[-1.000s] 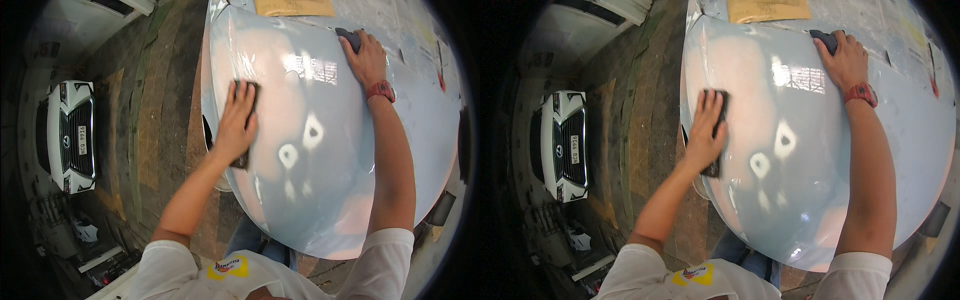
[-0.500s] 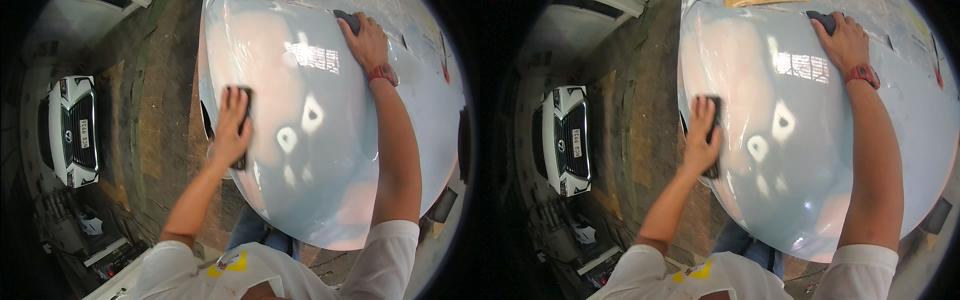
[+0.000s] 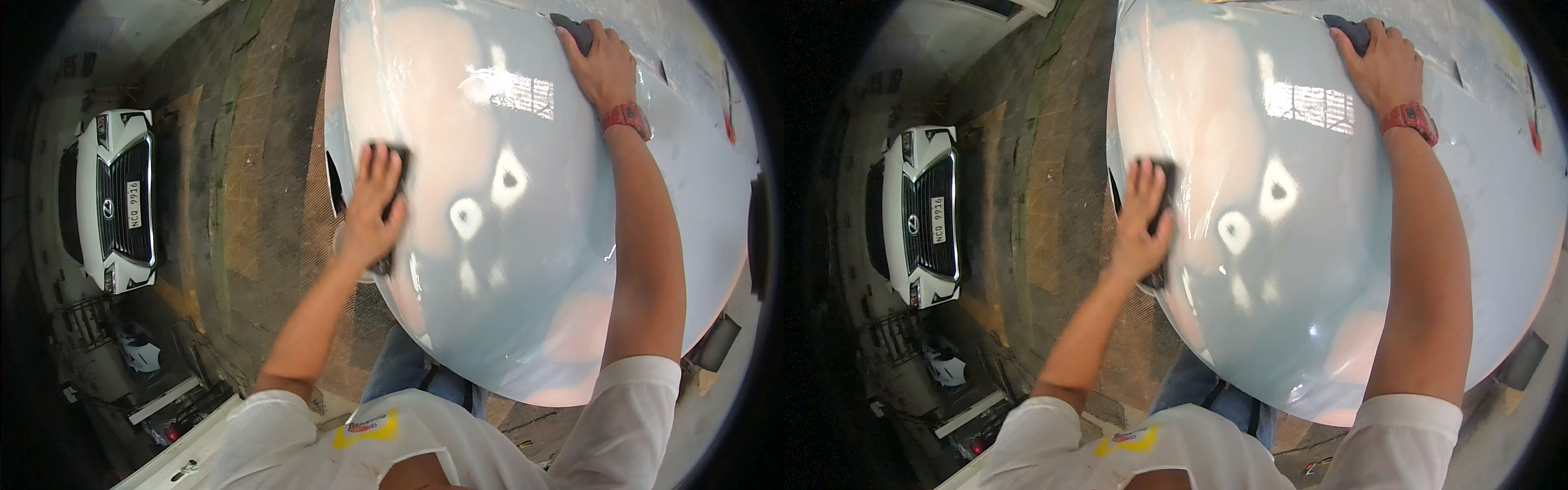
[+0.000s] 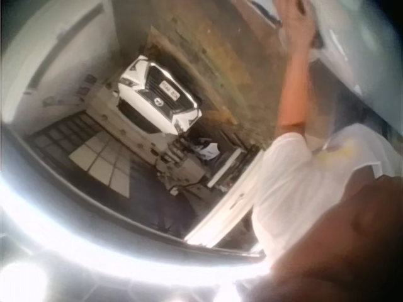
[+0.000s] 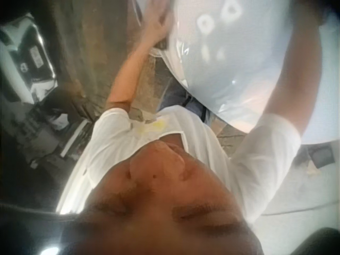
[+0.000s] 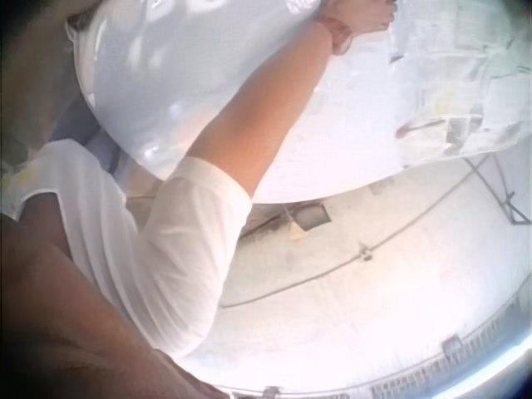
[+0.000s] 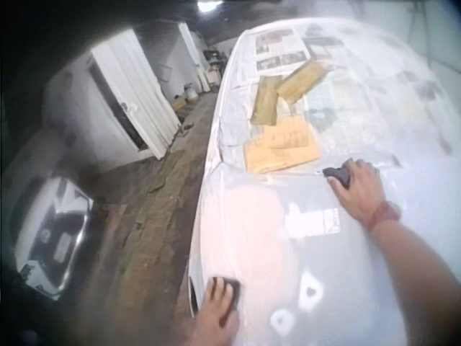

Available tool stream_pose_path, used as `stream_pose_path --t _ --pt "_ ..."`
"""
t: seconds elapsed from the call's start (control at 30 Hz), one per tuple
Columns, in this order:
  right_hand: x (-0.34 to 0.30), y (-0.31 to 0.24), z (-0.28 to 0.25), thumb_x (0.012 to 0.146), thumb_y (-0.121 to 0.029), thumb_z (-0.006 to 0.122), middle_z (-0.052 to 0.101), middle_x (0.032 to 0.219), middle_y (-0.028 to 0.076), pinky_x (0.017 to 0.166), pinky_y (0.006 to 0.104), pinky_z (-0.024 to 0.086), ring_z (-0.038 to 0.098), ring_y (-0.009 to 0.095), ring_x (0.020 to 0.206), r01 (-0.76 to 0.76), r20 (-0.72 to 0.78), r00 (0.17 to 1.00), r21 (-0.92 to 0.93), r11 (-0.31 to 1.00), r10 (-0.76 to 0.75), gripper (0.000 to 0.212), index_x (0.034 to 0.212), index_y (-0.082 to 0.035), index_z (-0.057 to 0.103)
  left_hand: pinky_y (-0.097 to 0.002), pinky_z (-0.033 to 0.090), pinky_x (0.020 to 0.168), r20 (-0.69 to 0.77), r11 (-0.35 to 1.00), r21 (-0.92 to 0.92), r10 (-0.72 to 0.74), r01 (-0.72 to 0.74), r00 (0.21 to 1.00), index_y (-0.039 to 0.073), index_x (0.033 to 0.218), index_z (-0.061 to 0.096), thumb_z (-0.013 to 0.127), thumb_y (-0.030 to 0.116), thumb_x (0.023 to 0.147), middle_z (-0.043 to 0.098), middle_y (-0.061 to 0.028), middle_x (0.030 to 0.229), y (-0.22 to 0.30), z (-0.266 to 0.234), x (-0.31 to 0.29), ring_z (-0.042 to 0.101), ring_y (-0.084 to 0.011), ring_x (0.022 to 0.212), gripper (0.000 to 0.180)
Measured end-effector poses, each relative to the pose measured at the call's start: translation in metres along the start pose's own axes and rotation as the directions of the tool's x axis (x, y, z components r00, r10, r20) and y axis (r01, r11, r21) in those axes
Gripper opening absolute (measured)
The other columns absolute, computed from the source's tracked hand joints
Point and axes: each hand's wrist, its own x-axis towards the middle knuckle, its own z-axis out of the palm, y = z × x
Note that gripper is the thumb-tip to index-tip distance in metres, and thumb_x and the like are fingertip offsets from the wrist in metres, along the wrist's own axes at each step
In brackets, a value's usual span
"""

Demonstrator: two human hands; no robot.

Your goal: The person is sanding the hood of a white car using a sanding block and a cloth. They repeatedly dip the sanding block into a bucket of water and wipe the surface while working on the hood.

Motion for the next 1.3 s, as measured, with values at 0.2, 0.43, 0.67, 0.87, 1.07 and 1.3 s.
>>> stream_pose_path --t 0.2,0.43,0.67,0.87,1.07,1.3 --pt "0.005 -0.017 -0.004 0.102 -0.071 0.057 0.074 0.12 0.018 0.101 0.0538 0.052 0.07 0.04 0.114 0.002 0.009 1.0 0.054 0.999 -0.002 0.067 0.131 -0.012 0.07 -0.0467 0.025 0.134 -0.239 0.981 -0.074 -0.194 0.181 0.952 0.012 0.167 0.047 0.065 0.014 0.102 0.035 -0.0169 0.178 -0.069 -0.039 0.131 0.02 -0.0357 0.169 0.067" --pt "0.001 -0.007 -0.012 0.103 -0.069 0.058 0.073 0.122 0.019 0.102 0.0529 0.052 0.069 0.04 0.116 -0.034 0.054 0.998 0.014 0.999 0.033 0.064 0.131 -0.012 0.071 -0.0568 0.022 0.134 -0.047 0.995 -0.071 -0.073 0.07 0.996 0.013 0.169 0.045 0.067 0.01 0.097 0.032 -0.0169 0.179 0.0 0.006 -0.019 0.021 -0.0413 0.168 0.075" --pt "0.006 -0.024 -0.001 0.104 -0.067 0.057 0.074 0.121 0.022 0.1 0.0532 0.054 0.069 0.044 0.115 0.009 0.03 0.999 0.078 0.997 -0.011 0.065 0.134 -0.011 0.071 -0.0427 0.025 0.134 -0.263 0.983 -0.131 -0.16 0.129 0.951 0.012 0.165 0.05 0.068 0.012 0.1 0.037 -0.0148 0.177 -0.109 -0.052 0.132 0.023 -0.0321 0.168 0.068" --pt "0.007 0.007 0.004 0.109 -0.062 0.051 0.072 0.13 0.024 0.102 0.0547 0.054 0.067 0.046 0.121 -0.066 0.009 0.998 -0.035 0.997 0.066 0.063 0.136 -0.008 0.069 -0.0509 0.024 0.135 -0.131 0.979 -0.204 -0.025 -0.002 0.991 0.011 0.168 0.045 0.066 0.008 0.097 0.034 -0.0189 0.178 -0.037 -0.011 0.028 0.023 -0.0442 0.167 0.074" --pt "-0.009 0.007 0.005 0.112 -0.042 0.057 0.065 0.144 0.028 0.116 0.052 0.047 0.059 0.048 0.135 0.022 -0.032 0.999 0.047 0.999 -0.021 0.052 0.147 -0.004 0.062 -0.0526 0.036 0.13 0.028 0.972 -0.204 0.129 -0.12 0.991 0.006 0.164 0.051 0.072 0.01 0.094 0.043 -0.0189 0.172 0.013 0.024 -0.128 0.032 -0.0464 0.162 0.073" --pt "-0.2 -0.177 -0.075 0.096 -0.008 0.073 0.046 0.169 0.02 0.131 0.0585 0.028 0.038 0.043 0.159 0.187 0.171 0.953 0.315 0.93 -0.25 0.067 0.159 -0.009 0.053 -0.0502 0.037 0.131 0.198 0.909 -0.195 0.404 -0.368 0.893 0.006 0.158 0.056 0.069 0.012 0.094 0.048 -0.0155 0.169 -0.025 -0.007 -0.179 0.036 -0.0384 0.161 0.066"
